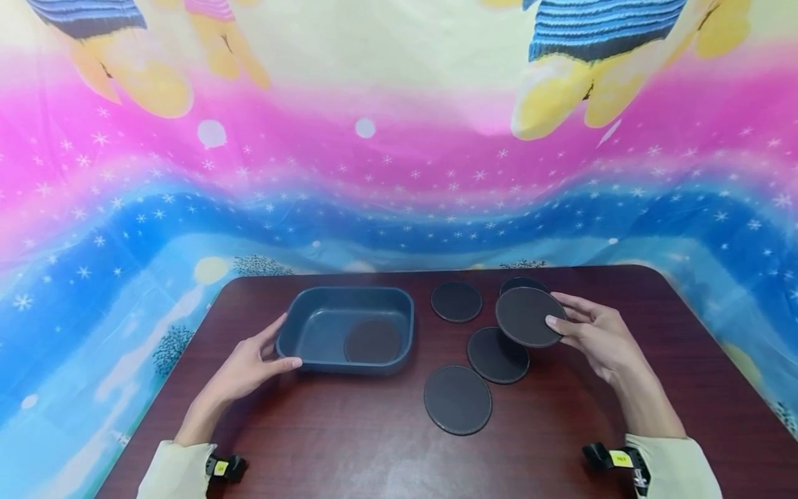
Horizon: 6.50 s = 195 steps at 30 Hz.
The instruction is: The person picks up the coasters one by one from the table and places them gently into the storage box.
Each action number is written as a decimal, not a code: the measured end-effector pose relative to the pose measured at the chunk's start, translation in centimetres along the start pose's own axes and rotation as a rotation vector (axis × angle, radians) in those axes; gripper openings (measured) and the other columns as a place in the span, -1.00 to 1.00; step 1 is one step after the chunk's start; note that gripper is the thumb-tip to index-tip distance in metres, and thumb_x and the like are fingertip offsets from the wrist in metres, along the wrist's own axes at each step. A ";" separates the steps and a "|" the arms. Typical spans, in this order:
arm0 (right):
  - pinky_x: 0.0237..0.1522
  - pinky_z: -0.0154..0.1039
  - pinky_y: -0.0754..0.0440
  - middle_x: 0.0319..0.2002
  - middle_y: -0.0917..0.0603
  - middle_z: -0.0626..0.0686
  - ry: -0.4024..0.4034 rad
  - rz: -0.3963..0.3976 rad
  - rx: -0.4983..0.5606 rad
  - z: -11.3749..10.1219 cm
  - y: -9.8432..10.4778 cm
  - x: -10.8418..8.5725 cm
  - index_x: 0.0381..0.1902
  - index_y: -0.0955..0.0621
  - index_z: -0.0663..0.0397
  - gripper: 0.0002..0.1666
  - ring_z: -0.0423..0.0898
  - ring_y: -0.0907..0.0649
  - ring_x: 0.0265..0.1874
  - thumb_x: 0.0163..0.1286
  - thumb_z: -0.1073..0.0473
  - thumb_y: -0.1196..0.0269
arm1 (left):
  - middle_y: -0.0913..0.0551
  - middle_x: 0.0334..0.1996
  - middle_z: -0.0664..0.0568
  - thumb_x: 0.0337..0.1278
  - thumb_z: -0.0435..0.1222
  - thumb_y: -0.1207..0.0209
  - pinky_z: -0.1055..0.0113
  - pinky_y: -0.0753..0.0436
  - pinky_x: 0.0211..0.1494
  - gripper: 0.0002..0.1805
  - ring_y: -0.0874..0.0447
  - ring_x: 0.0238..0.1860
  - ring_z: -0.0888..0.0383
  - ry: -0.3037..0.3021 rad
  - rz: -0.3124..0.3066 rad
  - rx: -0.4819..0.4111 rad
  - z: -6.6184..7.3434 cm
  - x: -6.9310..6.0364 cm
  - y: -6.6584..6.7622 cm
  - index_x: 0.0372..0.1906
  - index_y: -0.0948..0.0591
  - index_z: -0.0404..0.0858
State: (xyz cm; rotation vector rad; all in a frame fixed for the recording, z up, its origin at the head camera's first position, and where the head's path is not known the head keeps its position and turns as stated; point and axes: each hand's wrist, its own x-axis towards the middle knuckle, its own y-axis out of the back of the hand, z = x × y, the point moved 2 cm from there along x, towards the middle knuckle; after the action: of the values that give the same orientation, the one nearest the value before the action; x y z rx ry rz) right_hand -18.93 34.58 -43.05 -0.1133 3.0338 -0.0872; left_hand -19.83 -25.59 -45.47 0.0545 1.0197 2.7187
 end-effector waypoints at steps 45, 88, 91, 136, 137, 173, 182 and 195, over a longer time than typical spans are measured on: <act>0.01 -0.34 -0.81 0.11 -0.64 -0.18 -0.034 -0.047 -0.188 -1.1 -7.6 2.7 0.70 -0.17 0.28 -0.03 -0.27 -0.85 -0.11 0.53 0.17 -0.40 | -0.39 0.58 -0.38 0.23 0.05 -0.51 -0.07 -0.71 0.33 0.21 -0.55 0.48 -0.25 -0.004 0.003 -0.006 0.1 0.0 0.1 0.76 -0.04 -0.23; 0.03 -0.36 -0.80 0.45 -0.49 0.44 -0.034 -0.101 -0.150 -0.7 -13.6 3.9 0.66 -0.30 0.21 -0.19 -0.27 -0.84 -0.11 0.57 0.25 -0.33 | -0.34 0.60 -0.38 0.24 0.06 -0.50 -0.07 -0.72 0.34 0.22 -0.53 0.49 -0.22 0.001 -0.003 -0.009 0.0 -0.2 0.2 0.76 -0.03 -0.24; 0.03 -0.35 -0.80 0.44 -0.51 0.44 -0.044 -0.100 -0.149 -0.5 -13.9 3.9 0.66 -0.31 0.21 -0.20 -0.26 -0.85 -0.13 0.57 0.27 -0.33 | -0.33 0.61 -0.37 0.24 0.06 -0.51 -0.08 -0.71 0.35 0.22 -0.54 0.49 -0.22 0.003 -0.002 -0.004 0.0 -0.2 0.1 0.76 -0.03 -0.23; -0.04 -0.28 -0.83 0.39 -0.56 0.42 -0.080 -0.175 -0.107 0.4 -20.4 5.9 0.59 -0.42 0.21 -0.28 -0.19 -0.84 -0.16 0.54 0.35 -0.33 | -0.36 0.60 -0.36 0.24 0.09 -0.50 -0.08 -0.70 0.36 0.22 -0.55 0.49 -0.22 0.010 -0.006 -0.013 -0.2 0.1 -0.1 0.77 -0.02 -0.19; -0.03 -0.28 -0.83 0.39 -0.57 0.42 -0.079 -0.173 -0.104 0.5 -20.5 6.0 0.59 -0.43 0.21 -0.28 -0.19 -0.85 -0.16 0.54 0.35 -0.33 | -0.36 0.60 -0.36 0.24 0.09 -0.50 -0.08 -0.70 0.36 0.22 -0.55 0.49 -0.22 0.010 -0.008 -0.016 -0.2 0.1 -0.1 0.77 -0.02 -0.19; -0.11 -0.23 -0.81 0.27 -0.70 0.30 -0.037 -0.186 -0.235 1.1 -24.7 6.8 0.50 -0.56 0.08 -0.33 -0.08 -0.81 -0.03 0.47 0.32 -0.41 | -0.41 0.57 -0.36 0.24 0.07 -0.50 -0.07 -0.69 0.36 0.21 -0.59 0.46 -0.23 0.001 -0.007 -0.024 -0.3 0.1 -0.1 0.77 -0.03 -0.19; 0.02 -0.08 -0.86 0.28 -0.69 0.29 -0.043 -0.204 -0.245 1.1 -25.5 6.9 0.51 -0.56 0.08 -0.32 0.01 -0.84 0.06 0.46 0.35 -0.41 | -0.39 0.57 -0.37 0.25 0.07 -0.50 -0.08 -0.69 0.35 0.21 -0.57 0.47 -0.23 0.004 -0.005 -0.017 -0.2 0.2 0.0 0.77 -0.03 -0.22; -0.01 -0.10 -0.86 0.21 -0.75 0.24 -0.048 -0.186 -0.285 0.9 -25.9 7.0 0.46 -0.60 0.08 -0.34 -0.03 -0.86 -0.01 0.43 0.34 -0.44 | -0.38 0.58 -0.37 0.25 0.07 -0.50 -0.08 -0.69 0.36 0.21 -0.56 0.48 -0.23 0.007 -0.009 -0.013 0.0 0.2 0.1 0.77 -0.03 -0.20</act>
State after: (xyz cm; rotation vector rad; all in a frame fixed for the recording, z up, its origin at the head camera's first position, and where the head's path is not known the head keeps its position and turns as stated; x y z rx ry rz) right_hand -23.92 8.20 -43.10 -0.4139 2.9603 0.3286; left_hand -20.08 -25.62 -45.45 0.0380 1.0018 2.7194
